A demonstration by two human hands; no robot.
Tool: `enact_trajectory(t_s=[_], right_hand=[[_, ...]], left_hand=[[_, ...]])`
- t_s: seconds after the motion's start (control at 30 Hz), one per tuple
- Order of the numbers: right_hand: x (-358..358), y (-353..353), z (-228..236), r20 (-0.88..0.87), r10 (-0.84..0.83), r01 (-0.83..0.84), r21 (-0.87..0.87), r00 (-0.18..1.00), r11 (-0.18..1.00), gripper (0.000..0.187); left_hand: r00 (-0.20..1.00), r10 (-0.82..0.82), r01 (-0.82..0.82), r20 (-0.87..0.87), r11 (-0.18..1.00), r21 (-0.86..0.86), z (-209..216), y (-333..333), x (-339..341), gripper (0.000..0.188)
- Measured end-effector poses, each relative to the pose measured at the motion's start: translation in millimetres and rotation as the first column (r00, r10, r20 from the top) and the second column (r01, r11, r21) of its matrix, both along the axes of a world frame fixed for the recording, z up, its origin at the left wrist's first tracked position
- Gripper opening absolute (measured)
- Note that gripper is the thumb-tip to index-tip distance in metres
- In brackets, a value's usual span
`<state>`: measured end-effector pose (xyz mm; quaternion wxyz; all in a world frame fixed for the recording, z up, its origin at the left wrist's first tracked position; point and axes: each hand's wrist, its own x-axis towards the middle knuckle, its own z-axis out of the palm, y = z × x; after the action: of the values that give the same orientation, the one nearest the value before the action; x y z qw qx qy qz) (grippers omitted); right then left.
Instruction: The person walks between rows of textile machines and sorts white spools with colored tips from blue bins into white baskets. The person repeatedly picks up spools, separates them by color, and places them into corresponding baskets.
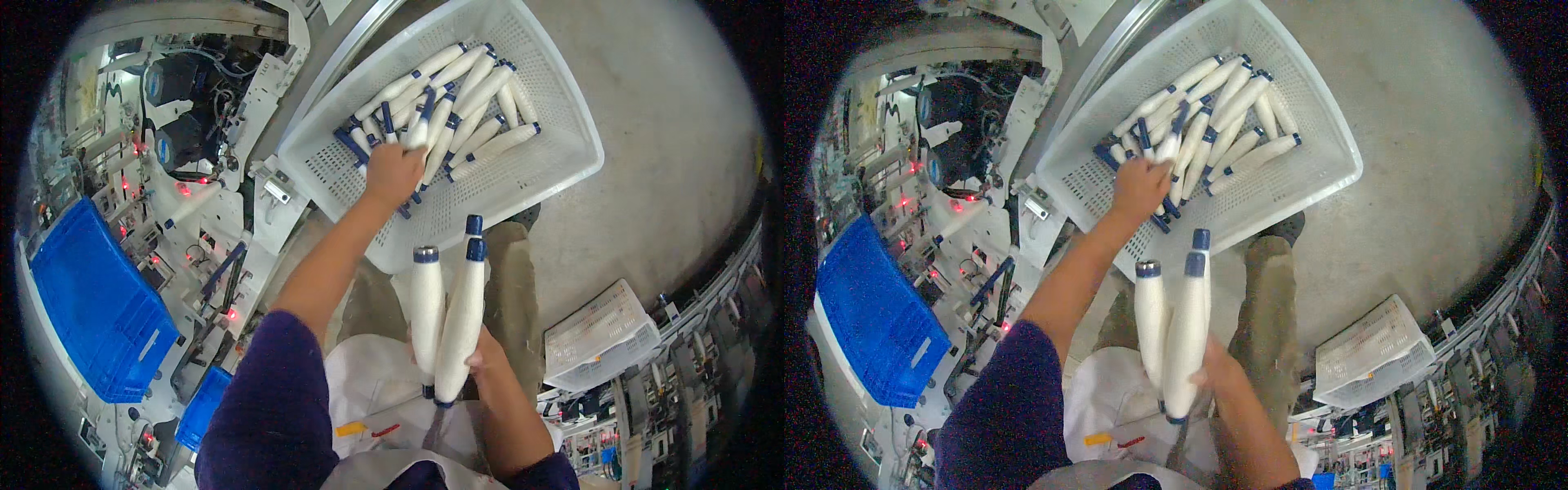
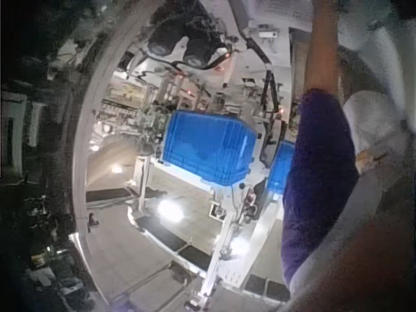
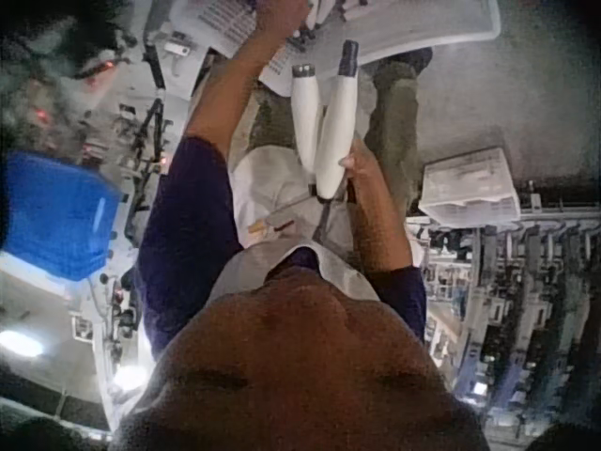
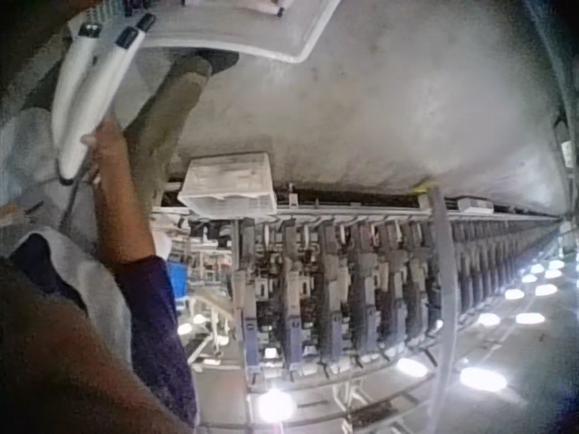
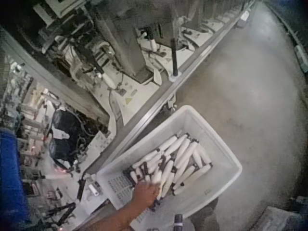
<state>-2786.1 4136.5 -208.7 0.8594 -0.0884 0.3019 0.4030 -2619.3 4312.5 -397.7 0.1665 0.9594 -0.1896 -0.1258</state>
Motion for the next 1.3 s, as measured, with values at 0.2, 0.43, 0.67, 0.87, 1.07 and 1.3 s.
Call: enact_trajectory(t_s=[0.2,0.43,0.67,0.87,1.07,1.3], right_hand=[[-8.1,10.7,-10.3,0.011,-0.045,0.045,-0.080,0.999,0.996,0.094],[-8.0,14.2,-17.7,0.021,-0.069,0.071,-0.087,0.997,0.994,0.093],[-41.4,13.1,-37.2,-0.018,-0.007,0.001,-0.289,1.000,0.957,0.091],[-18.4,-0.3,-65.1,-0.066,0.015,-0.044,-0.452,0.998,0.891,0.083],[148.9,-63.2,-55.8,-0.306,0.561,-0.118,-0.931,0.769,-0.346,0.074],[122.5,-44.3,77.2,-0.313,0.842,-0.021,-0.941,0.441,-0.339,0.052]], left_hand=[[0.996,-0.073,0.080,-0.041,0.978,0.192,67.6,49.1,-74.6,0.026],[0.808,0.015,0.379,-0.589,0.752,0.540,-17.4,56.0,-81.4,0.026],[0.820,0.025,0.238,-0.571,0.894,0.380,-6.5,56.0,-47.1,0.027],[0.829,0.015,0.022,-0.559,0.998,0.060,92.5,76.7,-82.9,0.024],[0.801,0.086,-0.125,-0.593,0.992,-0.025,194.9,112.9,-140.3,0.028],[0.703,0.369,-0.474,-0.609,0.881,-0.013,316.5,122.5,-181.3,0.031]])
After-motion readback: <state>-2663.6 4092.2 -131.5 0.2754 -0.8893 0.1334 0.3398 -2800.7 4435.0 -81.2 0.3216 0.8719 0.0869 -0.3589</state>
